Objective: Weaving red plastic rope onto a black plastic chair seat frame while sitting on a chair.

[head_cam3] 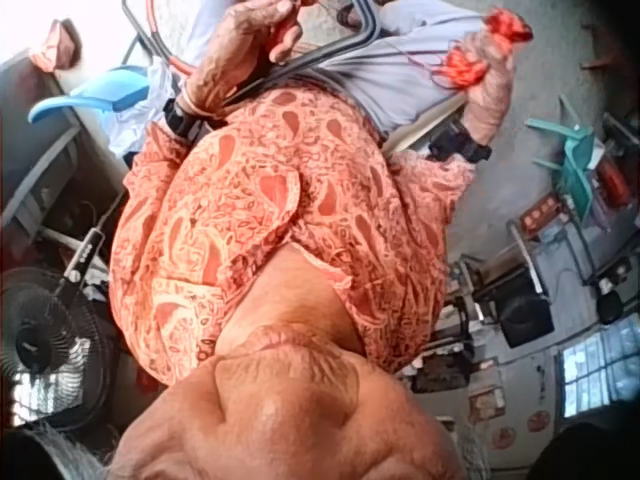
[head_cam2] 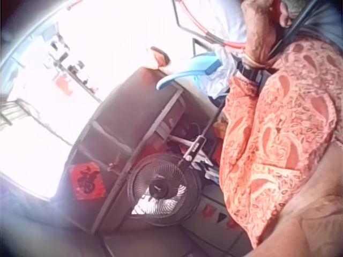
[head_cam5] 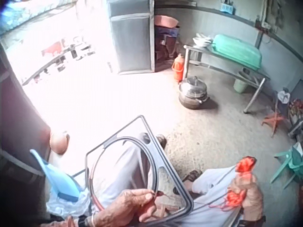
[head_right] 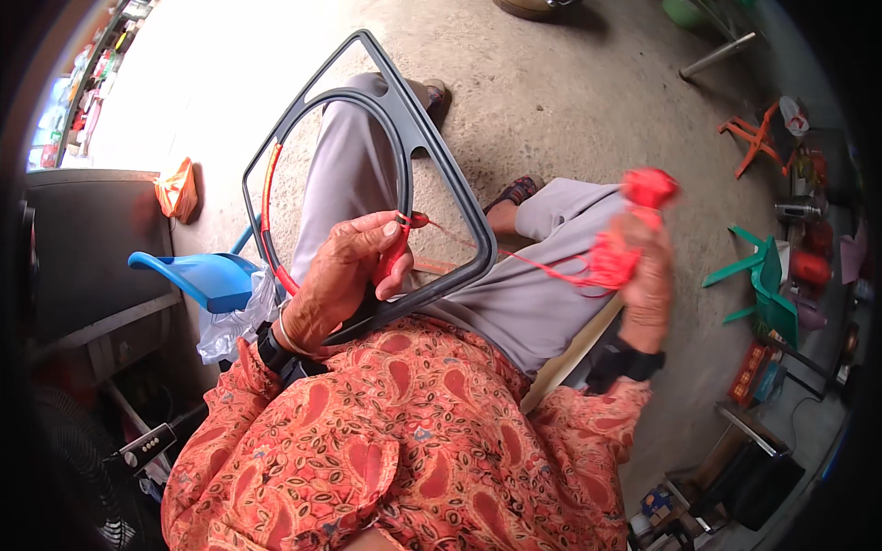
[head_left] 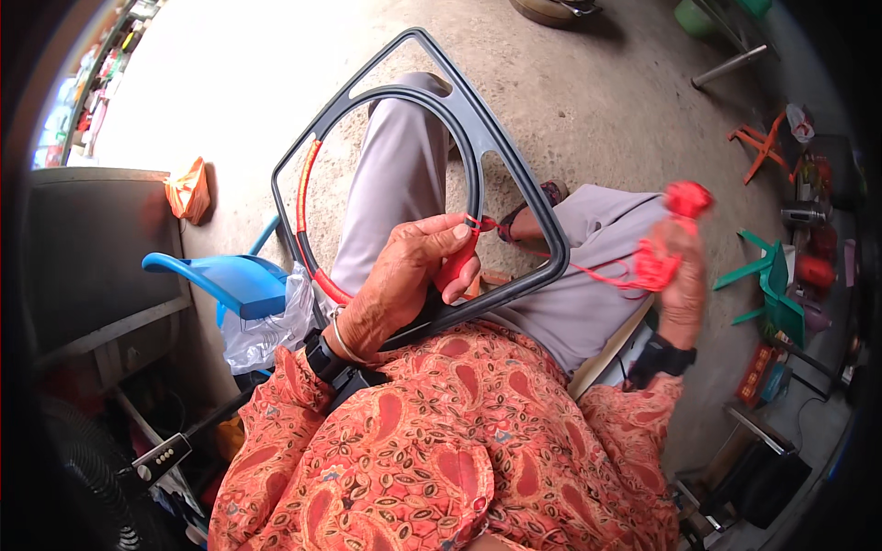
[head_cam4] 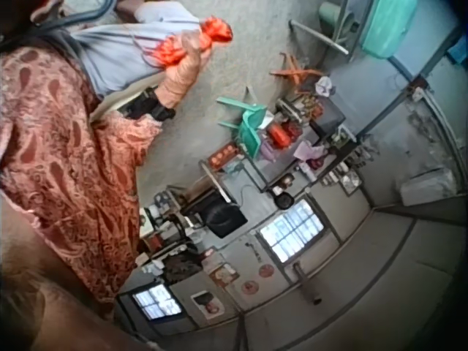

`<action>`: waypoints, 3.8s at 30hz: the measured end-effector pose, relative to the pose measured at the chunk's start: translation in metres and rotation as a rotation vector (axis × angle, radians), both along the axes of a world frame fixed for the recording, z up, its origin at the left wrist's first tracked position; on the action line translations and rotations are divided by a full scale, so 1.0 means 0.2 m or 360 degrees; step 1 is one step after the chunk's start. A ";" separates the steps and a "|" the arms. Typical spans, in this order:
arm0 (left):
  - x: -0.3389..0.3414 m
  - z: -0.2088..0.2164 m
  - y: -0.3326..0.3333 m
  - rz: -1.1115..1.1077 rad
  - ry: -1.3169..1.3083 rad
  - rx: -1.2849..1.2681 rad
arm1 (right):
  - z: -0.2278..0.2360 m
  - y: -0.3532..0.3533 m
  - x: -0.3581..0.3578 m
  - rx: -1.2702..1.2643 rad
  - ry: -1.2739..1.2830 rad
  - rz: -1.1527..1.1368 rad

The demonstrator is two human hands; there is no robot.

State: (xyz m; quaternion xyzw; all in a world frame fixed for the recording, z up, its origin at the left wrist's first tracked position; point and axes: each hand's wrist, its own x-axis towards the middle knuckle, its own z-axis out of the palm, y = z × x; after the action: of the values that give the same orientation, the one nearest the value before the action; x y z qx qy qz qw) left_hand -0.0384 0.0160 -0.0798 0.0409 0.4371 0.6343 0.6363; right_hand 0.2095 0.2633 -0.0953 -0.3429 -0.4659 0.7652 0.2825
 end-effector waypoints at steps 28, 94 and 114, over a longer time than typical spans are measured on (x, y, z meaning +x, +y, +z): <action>0.00 -0.04 0.03 0.0016 -0.0260 -0.0133 | -0.12 -0.57 -0.51 -0.0906 0.0301 0.0573; -0.02 -0.07 0.01 -0.0196 -0.0039 0.0218 | -0.01 -0.49 -0.43 0.0062 -0.0070 0.0293; 0.05 0.65 0.37 -0.0458 0.0809 0.0449 | 0.44 -0.18 -0.26 0.0473 0.0439 0.0199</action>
State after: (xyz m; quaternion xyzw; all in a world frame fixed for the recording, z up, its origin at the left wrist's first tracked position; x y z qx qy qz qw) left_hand -0.0290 0.0896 0.0507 0.3471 0.4794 0.5618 0.5780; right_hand 0.1566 0.2272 -0.0071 -0.1597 -0.5509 0.7439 0.3430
